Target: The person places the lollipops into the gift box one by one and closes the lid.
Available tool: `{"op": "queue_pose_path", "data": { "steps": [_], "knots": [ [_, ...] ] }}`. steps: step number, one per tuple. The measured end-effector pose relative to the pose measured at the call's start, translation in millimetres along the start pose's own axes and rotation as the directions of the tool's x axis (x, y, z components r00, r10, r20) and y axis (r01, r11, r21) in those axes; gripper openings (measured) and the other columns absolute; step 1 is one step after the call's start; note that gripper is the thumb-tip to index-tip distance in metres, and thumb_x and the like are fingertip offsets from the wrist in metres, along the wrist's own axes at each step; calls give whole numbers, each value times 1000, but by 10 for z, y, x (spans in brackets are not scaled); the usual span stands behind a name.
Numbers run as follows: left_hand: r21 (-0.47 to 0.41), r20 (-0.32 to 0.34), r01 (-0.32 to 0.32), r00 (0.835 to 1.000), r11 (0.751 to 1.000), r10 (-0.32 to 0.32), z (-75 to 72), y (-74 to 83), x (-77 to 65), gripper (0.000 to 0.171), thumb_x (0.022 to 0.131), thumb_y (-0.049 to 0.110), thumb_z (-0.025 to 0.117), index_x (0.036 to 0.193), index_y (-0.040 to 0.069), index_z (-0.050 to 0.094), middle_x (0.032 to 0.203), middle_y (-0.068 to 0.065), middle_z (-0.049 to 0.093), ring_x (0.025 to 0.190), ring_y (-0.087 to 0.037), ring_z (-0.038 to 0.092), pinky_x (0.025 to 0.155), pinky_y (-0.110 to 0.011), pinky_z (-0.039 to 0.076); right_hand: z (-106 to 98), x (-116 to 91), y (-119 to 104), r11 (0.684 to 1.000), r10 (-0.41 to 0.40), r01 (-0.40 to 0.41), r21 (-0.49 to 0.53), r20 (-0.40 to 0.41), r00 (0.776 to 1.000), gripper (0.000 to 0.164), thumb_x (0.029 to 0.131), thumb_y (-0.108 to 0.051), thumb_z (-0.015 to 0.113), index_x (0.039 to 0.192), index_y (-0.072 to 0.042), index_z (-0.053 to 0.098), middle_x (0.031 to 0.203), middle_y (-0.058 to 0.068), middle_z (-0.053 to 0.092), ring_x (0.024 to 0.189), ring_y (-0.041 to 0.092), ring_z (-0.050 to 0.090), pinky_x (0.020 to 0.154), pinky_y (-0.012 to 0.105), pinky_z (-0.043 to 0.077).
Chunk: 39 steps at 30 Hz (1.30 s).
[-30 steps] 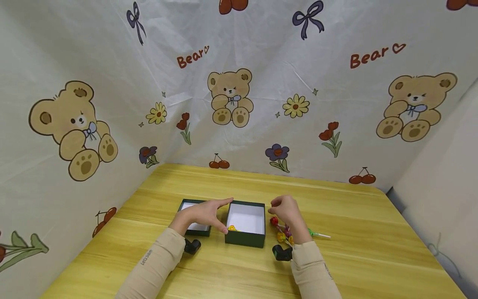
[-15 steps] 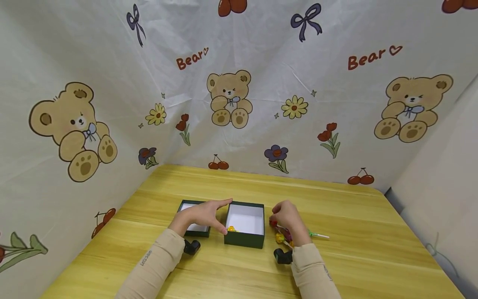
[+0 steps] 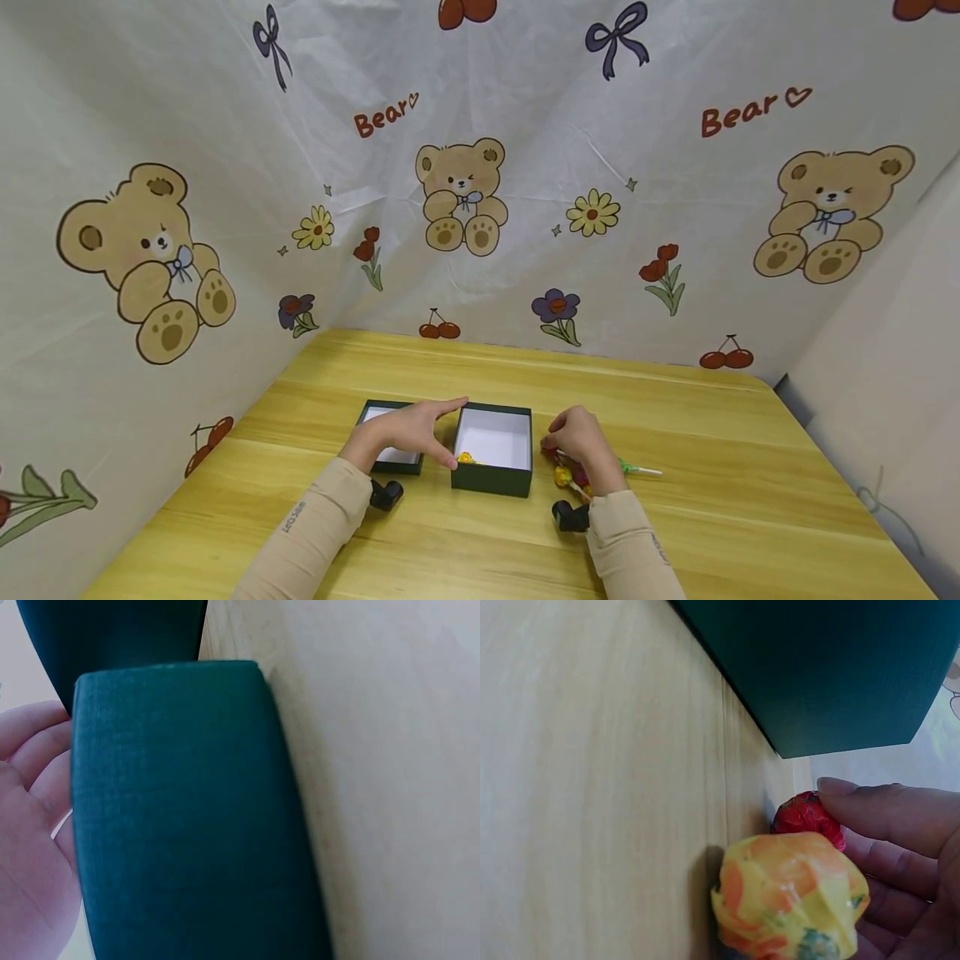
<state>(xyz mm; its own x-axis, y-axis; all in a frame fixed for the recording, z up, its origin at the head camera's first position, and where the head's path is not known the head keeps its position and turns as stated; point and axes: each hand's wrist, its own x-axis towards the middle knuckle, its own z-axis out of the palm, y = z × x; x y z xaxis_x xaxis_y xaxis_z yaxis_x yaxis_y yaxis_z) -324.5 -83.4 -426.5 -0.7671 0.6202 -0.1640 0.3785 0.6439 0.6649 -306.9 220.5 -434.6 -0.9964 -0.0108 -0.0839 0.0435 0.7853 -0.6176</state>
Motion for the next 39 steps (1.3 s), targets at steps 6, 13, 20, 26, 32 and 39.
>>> {"op": "queue_pose_path", "data": {
  "steps": [6,13,20,26,32,39],
  "knots": [
    [3,2,3,1000,1000,-3,5,7,-5,112,74,44,88,162,24,21,165,-6,28,150,-31,31,116,-52,39,7,-9,-5,1000,-13,13,15,-1,1000,14,84,-9,79,91,3,75,89,12,72,82,24,64,74,40,56],
    [7,-1,6,1000,1000,-6,4,10,-3,112,74,47,87,162,24,21,165,-5,29,150,-30,32,116,-51,39,-9,-33,-50,998,-48,50,36,-33,998,14,85,-11,78,91,2,76,84,9,73,78,21,63,71,37,57],
    [8,-1,6,1000,1000,-6,4,16,2,112,74,47,87,162,24,22,165,-4,30,150,-29,33,115,-50,40,-62,-54,-112,993,-82,86,80,-49,995,18,89,-10,73,100,4,76,93,14,75,93,28,67,83,49,56],
    [17,2,1,1000,1000,-1,-4,21,-4,111,75,47,87,162,23,22,165,-5,29,150,-29,33,115,-51,40,-110,-73,-209,987,-113,120,110,-67,991,20,91,-12,72,103,4,76,101,17,75,101,33,66,91,53,53],
    [14,-1,1,1000,1000,-1,-2,4,-6,111,75,47,87,162,23,22,165,-5,29,150,-29,32,115,-51,40,-152,-86,-334,983,-123,132,130,-73,990,22,91,-14,73,105,2,76,95,12,77,88,22,66,78,38,54],
    [14,-8,8,1000,1000,-8,0,0,-5,112,74,47,87,162,25,22,165,-4,30,150,-29,32,115,-51,40,-188,-133,-468,976,-173,179,127,-57,983,23,93,-11,71,108,5,75,90,12,77,78,19,66,69,29,52]
  ]
}}
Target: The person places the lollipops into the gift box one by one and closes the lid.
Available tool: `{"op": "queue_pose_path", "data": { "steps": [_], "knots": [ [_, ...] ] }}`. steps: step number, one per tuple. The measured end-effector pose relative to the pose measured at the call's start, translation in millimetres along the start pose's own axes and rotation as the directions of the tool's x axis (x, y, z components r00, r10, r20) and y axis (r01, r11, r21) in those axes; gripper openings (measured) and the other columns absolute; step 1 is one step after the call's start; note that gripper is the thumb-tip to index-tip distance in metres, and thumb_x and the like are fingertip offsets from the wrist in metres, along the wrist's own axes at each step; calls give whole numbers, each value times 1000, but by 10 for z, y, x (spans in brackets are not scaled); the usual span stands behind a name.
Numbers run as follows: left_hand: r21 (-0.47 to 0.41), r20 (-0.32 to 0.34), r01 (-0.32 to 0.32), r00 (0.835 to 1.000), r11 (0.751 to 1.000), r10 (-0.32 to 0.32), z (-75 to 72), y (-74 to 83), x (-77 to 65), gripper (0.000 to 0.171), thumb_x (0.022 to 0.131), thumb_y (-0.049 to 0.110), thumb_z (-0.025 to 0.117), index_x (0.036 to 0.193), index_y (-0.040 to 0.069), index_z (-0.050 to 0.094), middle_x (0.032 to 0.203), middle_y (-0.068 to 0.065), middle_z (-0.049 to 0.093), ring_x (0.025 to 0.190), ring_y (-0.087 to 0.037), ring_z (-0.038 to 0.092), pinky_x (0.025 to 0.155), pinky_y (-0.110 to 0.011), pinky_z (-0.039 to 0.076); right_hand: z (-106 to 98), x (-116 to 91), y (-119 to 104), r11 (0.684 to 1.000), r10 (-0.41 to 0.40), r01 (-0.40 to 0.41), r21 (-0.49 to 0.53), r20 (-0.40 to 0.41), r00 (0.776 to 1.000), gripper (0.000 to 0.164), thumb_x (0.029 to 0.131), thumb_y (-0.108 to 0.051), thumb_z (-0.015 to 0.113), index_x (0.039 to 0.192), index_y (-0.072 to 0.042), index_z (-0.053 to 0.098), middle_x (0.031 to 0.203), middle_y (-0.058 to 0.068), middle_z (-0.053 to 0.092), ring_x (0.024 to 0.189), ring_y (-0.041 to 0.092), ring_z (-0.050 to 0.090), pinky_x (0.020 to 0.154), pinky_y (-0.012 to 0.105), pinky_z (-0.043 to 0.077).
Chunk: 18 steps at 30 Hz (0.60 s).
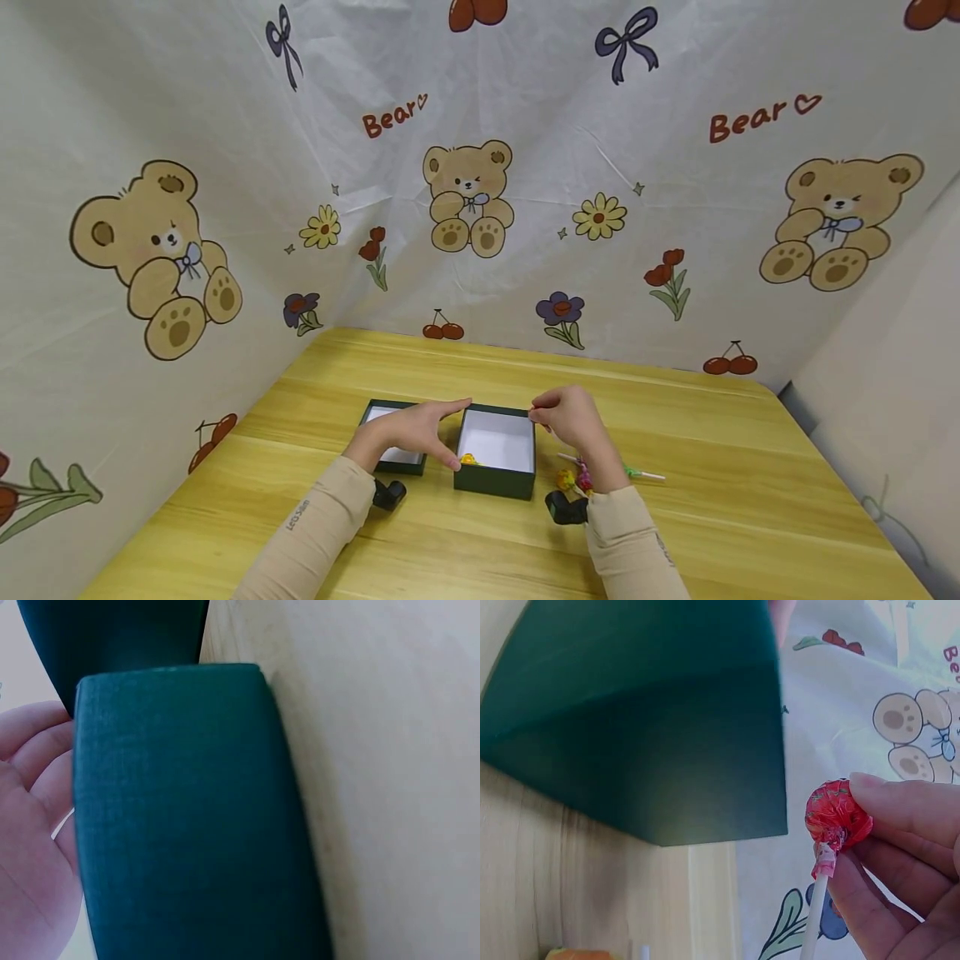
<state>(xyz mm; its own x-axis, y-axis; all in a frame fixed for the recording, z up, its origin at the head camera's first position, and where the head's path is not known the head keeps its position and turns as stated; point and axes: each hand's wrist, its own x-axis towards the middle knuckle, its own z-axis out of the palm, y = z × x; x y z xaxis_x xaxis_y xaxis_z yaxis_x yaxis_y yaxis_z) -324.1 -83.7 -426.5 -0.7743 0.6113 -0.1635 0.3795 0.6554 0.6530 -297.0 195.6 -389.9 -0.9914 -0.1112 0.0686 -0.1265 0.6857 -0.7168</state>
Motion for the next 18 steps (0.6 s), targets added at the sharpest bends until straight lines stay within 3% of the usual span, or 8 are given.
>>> {"op": "queue_pose_path", "data": {
  "steps": [7,18],
  "knots": [
    [-5,-1,5,1000,1000,-5,0,5,2,111,74,46,88,162,24,22,164,-4,31,150,-29,33,115,-50,40,27,-21,-106,999,-12,11,51,29,1000,27,93,-9,70,114,7,72,96,14,77,84,22,71,74,39,59],
    [-7,7,10,1000,1000,-9,-10,17,-1,112,74,48,87,162,24,22,164,-4,30,149,-29,34,115,-51,39,117,-11,-229,993,-47,41,114,56,997,24,93,-3,68,115,6,73,100,15,77,92,22,73,84,40,60]
  ]
}}
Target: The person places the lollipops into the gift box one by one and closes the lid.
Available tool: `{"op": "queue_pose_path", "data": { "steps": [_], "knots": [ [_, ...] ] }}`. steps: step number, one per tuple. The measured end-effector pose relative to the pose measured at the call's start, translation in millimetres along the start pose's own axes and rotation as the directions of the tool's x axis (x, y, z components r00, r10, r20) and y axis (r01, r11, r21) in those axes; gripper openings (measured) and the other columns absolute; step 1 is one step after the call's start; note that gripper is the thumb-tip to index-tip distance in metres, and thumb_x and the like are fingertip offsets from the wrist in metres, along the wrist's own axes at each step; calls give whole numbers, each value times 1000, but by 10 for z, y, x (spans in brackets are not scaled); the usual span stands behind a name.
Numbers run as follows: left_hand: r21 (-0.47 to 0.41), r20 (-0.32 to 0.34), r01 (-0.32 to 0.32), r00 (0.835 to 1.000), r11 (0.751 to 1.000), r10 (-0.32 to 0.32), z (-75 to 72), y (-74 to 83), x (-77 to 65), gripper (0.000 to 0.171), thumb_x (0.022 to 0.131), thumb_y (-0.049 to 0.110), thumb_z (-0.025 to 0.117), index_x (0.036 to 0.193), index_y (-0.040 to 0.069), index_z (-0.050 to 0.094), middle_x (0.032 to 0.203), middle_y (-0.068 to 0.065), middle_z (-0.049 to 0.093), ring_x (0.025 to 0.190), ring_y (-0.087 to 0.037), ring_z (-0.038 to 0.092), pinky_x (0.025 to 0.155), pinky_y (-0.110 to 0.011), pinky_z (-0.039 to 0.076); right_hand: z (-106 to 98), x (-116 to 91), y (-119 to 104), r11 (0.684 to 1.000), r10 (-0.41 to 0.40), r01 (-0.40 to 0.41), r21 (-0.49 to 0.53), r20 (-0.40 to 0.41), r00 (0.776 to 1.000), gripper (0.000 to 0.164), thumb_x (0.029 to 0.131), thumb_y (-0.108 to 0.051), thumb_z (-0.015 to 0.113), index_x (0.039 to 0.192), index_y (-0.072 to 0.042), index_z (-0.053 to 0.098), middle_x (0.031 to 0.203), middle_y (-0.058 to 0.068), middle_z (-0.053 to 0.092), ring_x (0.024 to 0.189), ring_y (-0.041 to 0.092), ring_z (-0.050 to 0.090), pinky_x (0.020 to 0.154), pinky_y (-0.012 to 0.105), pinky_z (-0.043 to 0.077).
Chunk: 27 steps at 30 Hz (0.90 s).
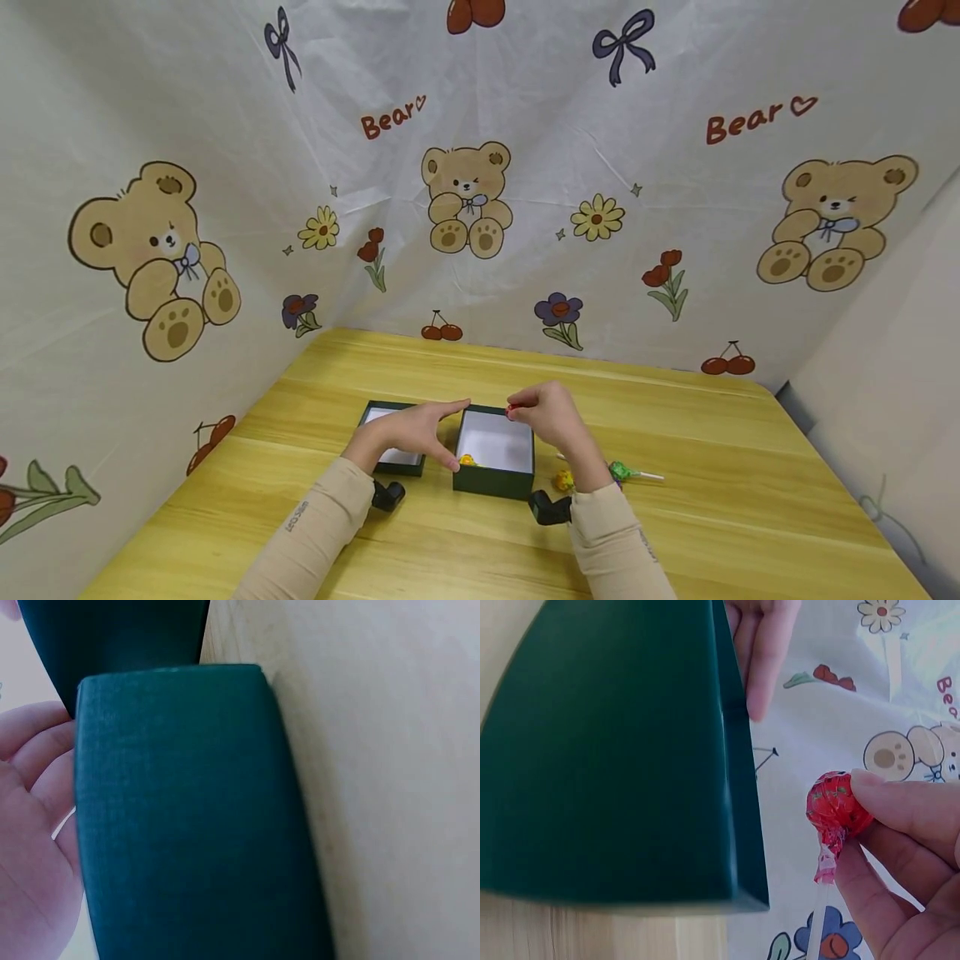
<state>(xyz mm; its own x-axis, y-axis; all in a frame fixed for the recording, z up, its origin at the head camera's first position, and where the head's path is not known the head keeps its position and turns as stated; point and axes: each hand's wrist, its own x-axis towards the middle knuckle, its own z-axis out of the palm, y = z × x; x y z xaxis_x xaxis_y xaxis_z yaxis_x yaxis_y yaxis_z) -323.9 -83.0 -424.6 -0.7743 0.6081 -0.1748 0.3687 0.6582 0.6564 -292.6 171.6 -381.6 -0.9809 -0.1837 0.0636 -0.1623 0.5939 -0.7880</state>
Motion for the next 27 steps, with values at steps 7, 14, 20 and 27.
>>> {"op": "queue_pose_path", "data": {
  "steps": [7,14,20,27],
  "knots": [
    [-4,5,-6,1000,1000,6,-1,-14,-2,113,74,49,87,162,23,21,164,-4,30,149,-29,34,115,-51,39,81,24,-43,999,-43,43,21,14,999,23,89,-3,73,110,6,74,98,14,77,89,21,73,81,38,61],
    [-1,5,-11,1000,1000,11,-7,-26,9,113,74,49,87,162,23,21,165,-3,30,149,-29,34,115,-51,40,157,32,-85,997,-59,58,58,13,998,17,86,-1,76,102,4,76,93,13,76,82,17,71,75,33,61],
    [0,3,-11,1000,1000,11,-12,-27,16,112,74,49,86,162,23,22,165,-3,30,149,-28,35,114,-51,40,243,57,-89,995,-76,74,67,24,997,14,85,0,76,99,3,77,90,13,76,80,18,71,73,33,60],
    [-3,4,-12,1000,1000,12,-5,-34,19,111,74,50,86,162,24,22,165,-2,29,149,-28,35,114,-52,40,328,93,-59,992,-113,109,71,58,992,14,86,1,75,100,6,77,90,15,77,81,21,74,72,33,60]
  ]
}}
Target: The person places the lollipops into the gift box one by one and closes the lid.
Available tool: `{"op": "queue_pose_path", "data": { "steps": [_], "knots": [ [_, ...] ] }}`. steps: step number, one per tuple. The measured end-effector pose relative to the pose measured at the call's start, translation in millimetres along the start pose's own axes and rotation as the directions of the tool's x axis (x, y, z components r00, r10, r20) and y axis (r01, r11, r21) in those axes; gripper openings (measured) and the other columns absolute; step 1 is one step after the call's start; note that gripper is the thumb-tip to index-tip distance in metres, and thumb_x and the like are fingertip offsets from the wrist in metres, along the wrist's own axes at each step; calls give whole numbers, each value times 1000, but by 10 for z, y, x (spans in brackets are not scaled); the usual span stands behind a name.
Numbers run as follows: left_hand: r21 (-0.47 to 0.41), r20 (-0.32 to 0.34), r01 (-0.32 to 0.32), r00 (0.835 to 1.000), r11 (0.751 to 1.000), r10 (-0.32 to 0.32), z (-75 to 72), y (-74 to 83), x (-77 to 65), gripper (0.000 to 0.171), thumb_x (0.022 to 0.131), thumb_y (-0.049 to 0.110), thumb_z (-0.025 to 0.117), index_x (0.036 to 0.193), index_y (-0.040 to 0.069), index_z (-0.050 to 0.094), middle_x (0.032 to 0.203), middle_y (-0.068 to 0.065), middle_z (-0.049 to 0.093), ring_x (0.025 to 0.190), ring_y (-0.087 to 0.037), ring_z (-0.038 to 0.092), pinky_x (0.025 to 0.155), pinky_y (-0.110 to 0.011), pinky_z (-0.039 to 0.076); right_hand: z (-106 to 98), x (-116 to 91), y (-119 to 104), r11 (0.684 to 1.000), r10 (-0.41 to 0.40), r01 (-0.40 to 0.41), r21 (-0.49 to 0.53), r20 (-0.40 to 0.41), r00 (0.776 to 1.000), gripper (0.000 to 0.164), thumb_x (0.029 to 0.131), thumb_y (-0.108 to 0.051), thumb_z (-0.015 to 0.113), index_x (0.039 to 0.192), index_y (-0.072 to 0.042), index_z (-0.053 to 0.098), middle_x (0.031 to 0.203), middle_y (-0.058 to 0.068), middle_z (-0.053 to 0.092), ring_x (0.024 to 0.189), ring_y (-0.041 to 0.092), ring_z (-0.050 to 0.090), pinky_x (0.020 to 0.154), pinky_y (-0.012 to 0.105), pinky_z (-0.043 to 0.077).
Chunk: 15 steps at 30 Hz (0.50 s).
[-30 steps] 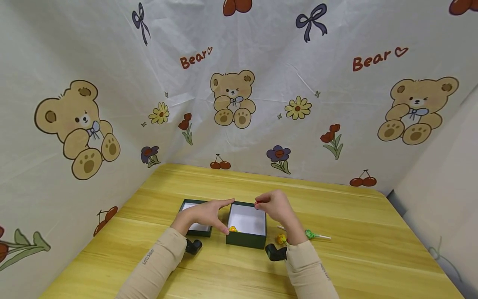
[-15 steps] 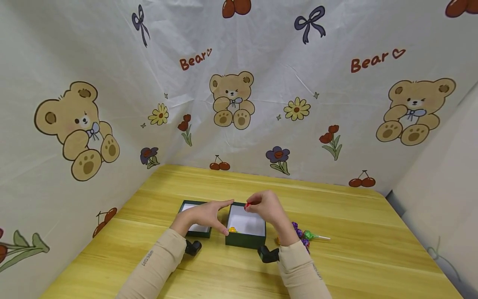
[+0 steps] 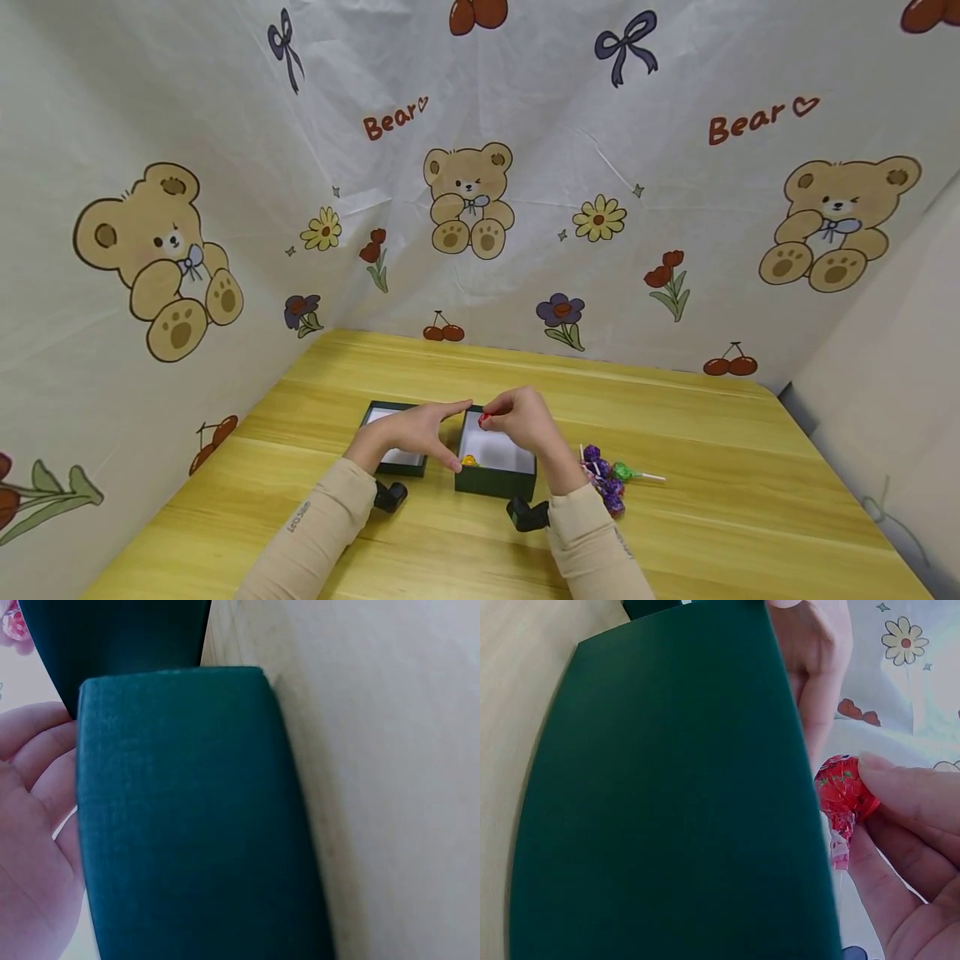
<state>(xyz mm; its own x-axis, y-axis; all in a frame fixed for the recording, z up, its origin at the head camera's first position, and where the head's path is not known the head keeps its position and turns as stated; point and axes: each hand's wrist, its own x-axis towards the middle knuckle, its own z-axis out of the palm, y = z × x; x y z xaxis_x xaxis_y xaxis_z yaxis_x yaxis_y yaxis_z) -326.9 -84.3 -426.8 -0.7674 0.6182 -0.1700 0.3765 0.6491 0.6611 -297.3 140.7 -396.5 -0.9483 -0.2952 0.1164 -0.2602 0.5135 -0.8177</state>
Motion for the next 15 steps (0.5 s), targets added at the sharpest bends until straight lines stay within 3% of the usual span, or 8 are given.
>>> {"op": "queue_pose_path", "data": {
  "steps": [15],
  "knots": [
    [-13,5,-7,1000,1000,7,6,3,4,111,75,47,87,162,22,22,165,-3,29,150,-29,33,116,-51,38,136,46,41,998,34,-36,42,45,998,11,89,4,70,98,7,76,89,17,76,83,26,74,79,42,61]
  ]
}}
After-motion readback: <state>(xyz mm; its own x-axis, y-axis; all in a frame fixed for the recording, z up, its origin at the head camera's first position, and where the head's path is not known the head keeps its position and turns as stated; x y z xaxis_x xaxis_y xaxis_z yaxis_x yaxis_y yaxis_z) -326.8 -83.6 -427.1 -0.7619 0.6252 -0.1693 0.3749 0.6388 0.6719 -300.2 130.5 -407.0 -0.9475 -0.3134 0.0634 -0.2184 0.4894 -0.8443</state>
